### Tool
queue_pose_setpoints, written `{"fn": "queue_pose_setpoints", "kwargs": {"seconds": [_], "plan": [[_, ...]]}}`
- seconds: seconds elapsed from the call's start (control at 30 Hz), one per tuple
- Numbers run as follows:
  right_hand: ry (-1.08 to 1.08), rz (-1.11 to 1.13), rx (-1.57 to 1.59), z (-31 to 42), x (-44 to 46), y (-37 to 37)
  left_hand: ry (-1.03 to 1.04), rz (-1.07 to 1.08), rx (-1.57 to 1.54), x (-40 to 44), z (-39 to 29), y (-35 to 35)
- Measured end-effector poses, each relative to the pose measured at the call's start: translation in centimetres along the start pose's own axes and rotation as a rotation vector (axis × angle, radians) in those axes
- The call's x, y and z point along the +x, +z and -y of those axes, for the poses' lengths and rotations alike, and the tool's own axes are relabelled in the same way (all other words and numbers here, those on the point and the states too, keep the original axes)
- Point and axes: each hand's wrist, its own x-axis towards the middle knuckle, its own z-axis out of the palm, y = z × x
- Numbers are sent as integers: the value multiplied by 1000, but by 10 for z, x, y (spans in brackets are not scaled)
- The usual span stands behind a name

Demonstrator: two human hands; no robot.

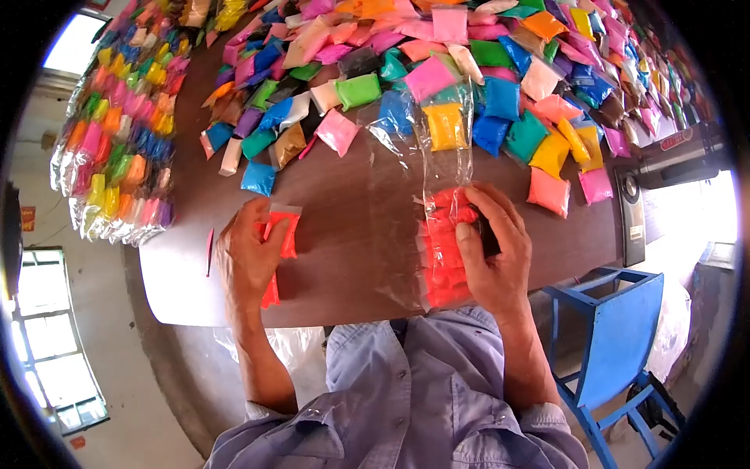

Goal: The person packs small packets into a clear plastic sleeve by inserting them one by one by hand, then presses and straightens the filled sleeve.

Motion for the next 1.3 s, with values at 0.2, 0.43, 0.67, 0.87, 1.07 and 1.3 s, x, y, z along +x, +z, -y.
{"fn": "queue_pose_setpoints", "kwargs": {"seconds": [0.2,0.43,0.67,0.87,1.07,1.3], "plan": [[-13,4,-4,0,0,-1,20,5,20,-5,0,-1],[-10,9,10,-1,-1,0,-50,6,-283,-5,-9,-7],[-15,9,18,-1,0,0,-154,174,-883,6,-39,4],[-8,19,15,2,0,-3,56,178,-1121,20,-79,83],[14,13,65,4,8,-7,123,363,-1168,20,-102,101],[77,69,20,-5,28,-7,353,225,-876,24,-110,92]]}}
